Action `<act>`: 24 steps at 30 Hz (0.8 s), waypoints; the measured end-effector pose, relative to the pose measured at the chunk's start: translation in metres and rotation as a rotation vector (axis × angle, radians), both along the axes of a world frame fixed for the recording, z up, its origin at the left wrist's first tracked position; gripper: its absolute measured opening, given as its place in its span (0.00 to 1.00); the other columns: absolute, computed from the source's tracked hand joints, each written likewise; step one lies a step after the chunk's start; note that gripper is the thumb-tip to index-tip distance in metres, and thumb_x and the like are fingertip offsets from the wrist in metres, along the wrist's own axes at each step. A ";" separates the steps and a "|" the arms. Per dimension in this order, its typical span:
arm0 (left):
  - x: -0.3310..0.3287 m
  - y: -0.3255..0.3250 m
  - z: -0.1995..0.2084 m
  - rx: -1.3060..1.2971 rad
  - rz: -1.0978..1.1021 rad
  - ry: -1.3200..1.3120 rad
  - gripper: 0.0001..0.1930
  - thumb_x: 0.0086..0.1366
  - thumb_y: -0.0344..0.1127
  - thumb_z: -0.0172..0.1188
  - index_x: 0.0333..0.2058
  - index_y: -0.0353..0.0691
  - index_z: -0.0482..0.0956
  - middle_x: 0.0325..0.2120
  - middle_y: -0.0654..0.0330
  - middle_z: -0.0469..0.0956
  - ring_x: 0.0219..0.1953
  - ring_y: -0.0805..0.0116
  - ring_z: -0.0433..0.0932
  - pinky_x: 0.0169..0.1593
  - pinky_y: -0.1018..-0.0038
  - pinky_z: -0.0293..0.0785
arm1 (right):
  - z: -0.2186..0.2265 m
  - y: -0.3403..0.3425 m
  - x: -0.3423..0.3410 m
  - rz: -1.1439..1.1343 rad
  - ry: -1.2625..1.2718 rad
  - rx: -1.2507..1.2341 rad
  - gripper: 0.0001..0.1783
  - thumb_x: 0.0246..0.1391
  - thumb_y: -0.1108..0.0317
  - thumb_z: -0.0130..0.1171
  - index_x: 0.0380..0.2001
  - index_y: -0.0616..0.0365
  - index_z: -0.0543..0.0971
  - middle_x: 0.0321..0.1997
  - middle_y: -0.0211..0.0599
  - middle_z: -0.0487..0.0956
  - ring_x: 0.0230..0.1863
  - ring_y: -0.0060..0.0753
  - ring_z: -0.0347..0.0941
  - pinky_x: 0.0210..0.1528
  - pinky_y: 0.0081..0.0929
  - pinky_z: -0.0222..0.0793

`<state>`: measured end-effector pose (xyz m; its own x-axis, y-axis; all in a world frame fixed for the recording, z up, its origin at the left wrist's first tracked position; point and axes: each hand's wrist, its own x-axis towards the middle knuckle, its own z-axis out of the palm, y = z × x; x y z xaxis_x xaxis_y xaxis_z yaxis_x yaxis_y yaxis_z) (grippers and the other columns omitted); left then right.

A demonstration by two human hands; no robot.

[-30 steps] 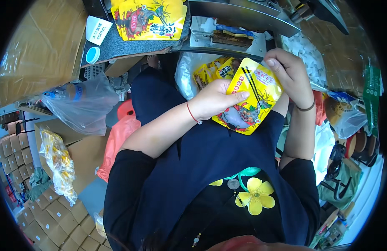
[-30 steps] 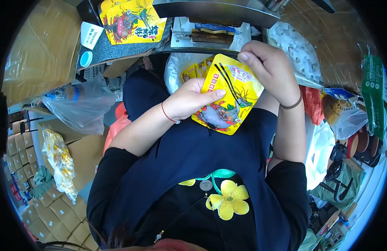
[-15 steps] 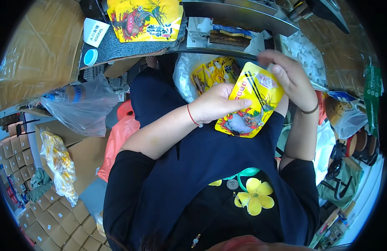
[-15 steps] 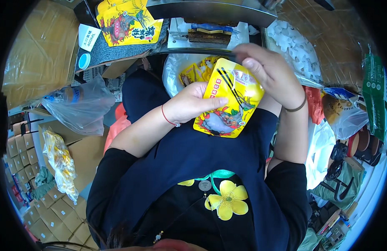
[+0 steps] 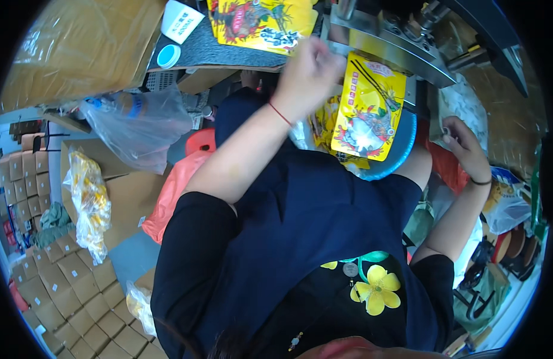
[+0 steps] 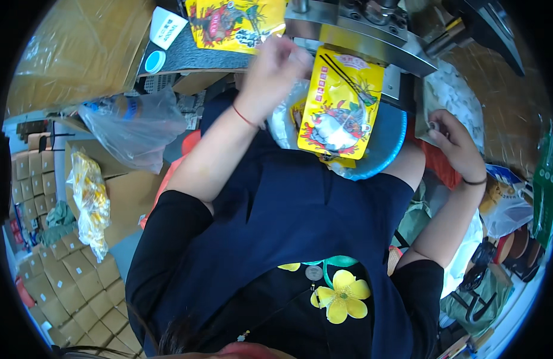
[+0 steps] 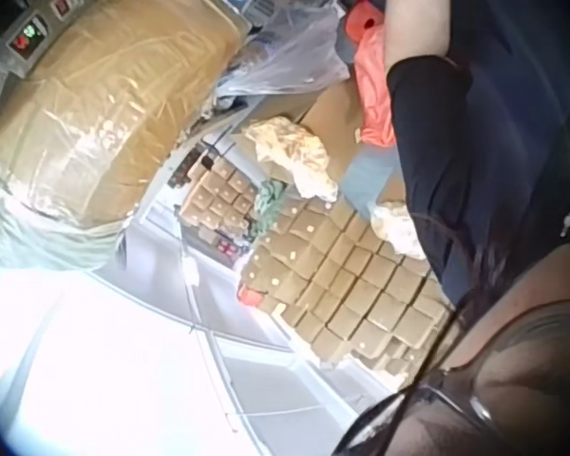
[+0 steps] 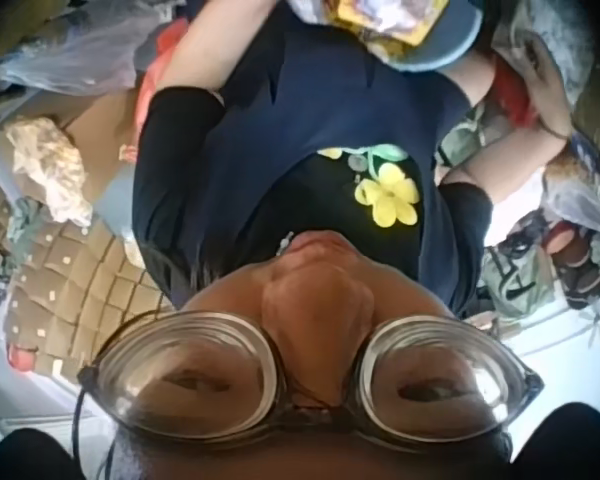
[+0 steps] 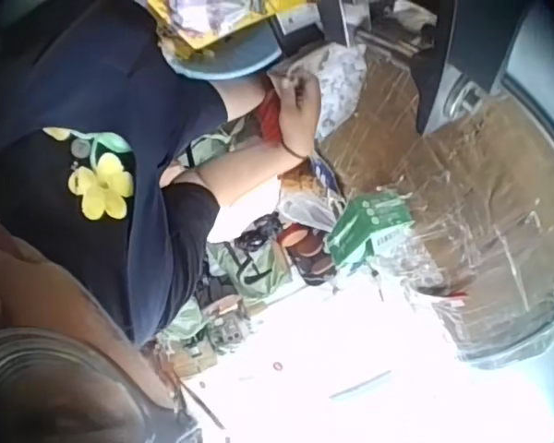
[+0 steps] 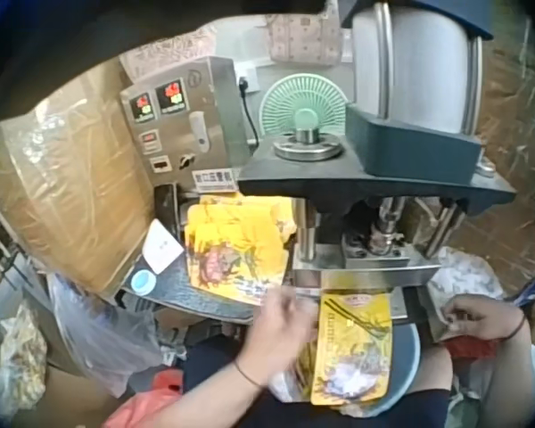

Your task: Sorting and packaging small yellow product packets into a bowl and preparing them for further processing.

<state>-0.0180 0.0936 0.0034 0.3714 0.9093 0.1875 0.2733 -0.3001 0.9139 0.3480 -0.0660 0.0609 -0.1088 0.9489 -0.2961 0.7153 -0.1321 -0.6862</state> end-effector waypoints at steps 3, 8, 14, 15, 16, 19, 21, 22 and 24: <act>-0.059 0.051 -0.003 0.977 0.296 0.596 0.33 0.60 0.46 0.65 0.61 0.41 0.65 0.55 0.42 0.67 0.61 0.39 0.64 0.61 0.56 0.63 | -0.010 0.000 0.015 -0.020 0.184 0.019 0.13 0.63 0.67 0.53 0.49 0.59 0.71 0.43 0.28 0.69 0.43 0.19 0.62 0.48 0.18 0.59; -0.090 0.024 -0.022 0.750 -0.129 0.643 0.20 0.61 0.38 0.62 0.52 0.42 0.76 0.48 0.53 0.78 0.54 0.56 0.75 0.57 0.63 0.70 | -0.016 -0.004 0.011 -0.377 -0.103 0.499 0.13 0.67 0.71 0.47 0.51 0.61 0.74 0.46 0.33 0.76 0.42 0.24 0.72 0.47 0.22 0.66; -0.062 -0.027 0.001 -0.048 -0.122 -0.052 0.13 0.70 0.39 0.57 0.39 0.32 0.82 0.28 0.53 0.83 0.30 0.68 0.82 0.37 0.74 0.76 | 0.000 0.021 -0.113 -0.040 0.000 0.595 0.11 0.64 0.70 0.51 0.46 0.63 0.76 0.44 0.38 0.77 0.46 0.31 0.73 0.50 0.24 0.67; -0.053 -0.036 0.005 -0.070 -0.151 -0.025 0.13 0.69 0.38 0.57 0.40 0.32 0.81 0.28 0.52 0.83 0.29 0.67 0.82 0.36 0.74 0.75 | 0.005 0.024 -0.127 0.007 0.081 0.551 0.11 0.65 0.70 0.52 0.46 0.63 0.76 0.44 0.37 0.77 0.46 0.29 0.73 0.51 0.23 0.67; -0.047 -0.042 0.007 -0.084 -0.190 0.017 0.14 0.69 0.38 0.57 0.40 0.31 0.81 0.28 0.52 0.83 0.29 0.66 0.82 0.36 0.74 0.75 | 0.009 0.028 -0.137 -0.050 0.173 0.585 0.11 0.65 0.69 0.52 0.46 0.62 0.76 0.44 0.35 0.77 0.46 0.27 0.72 0.50 0.23 0.67; -0.024 -0.058 0.010 -0.131 -0.312 -0.049 0.15 0.71 0.40 0.55 0.41 0.32 0.80 0.29 0.50 0.82 0.31 0.64 0.82 0.36 0.72 0.75 | 0.017 0.038 -0.146 -0.136 0.337 0.700 0.10 0.66 0.68 0.53 0.45 0.62 0.77 0.41 0.32 0.77 0.41 0.21 0.71 0.44 0.19 0.67; -0.011 -0.067 0.004 -0.220 -0.347 -0.228 0.17 0.72 0.44 0.53 0.41 0.35 0.80 0.30 0.49 0.81 0.32 0.60 0.82 0.37 0.70 0.75 | 0.028 0.038 -0.146 -0.075 0.229 0.733 0.11 0.65 0.67 0.55 0.44 0.63 0.77 0.36 0.31 0.77 0.35 0.19 0.72 0.38 0.17 0.67; -0.011 -0.068 0.005 -0.143 -0.368 -0.155 0.17 0.73 0.45 0.52 0.41 0.34 0.80 0.30 0.49 0.81 0.32 0.58 0.82 0.37 0.68 0.75 | 0.032 0.033 -0.145 -0.063 0.253 0.610 0.12 0.64 0.67 0.54 0.46 0.63 0.77 0.33 0.29 0.75 0.33 0.19 0.69 0.37 0.18 0.66; -0.008 -0.071 0.003 -0.027 -0.389 -0.057 0.18 0.72 0.44 0.51 0.39 0.34 0.80 0.29 0.49 0.81 0.32 0.51 0.81 0.37 0.65 0.74 | 0.043 0.023 -0.141 0.036 0.131 0.350 0.12 0.62 0.67 0.55 0.45 0.62 0.78 0.27 0.27 0.73 0.28 0.19 0.68 0.33 0.21 0.65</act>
<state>-0.0261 0.0230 0.0067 0.6791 0.7074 0.1960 0.0923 -0.3472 0.9332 0.2068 -0.0428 0.1037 -0.1590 0.9852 0.0644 0.6184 0.1503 -0.7713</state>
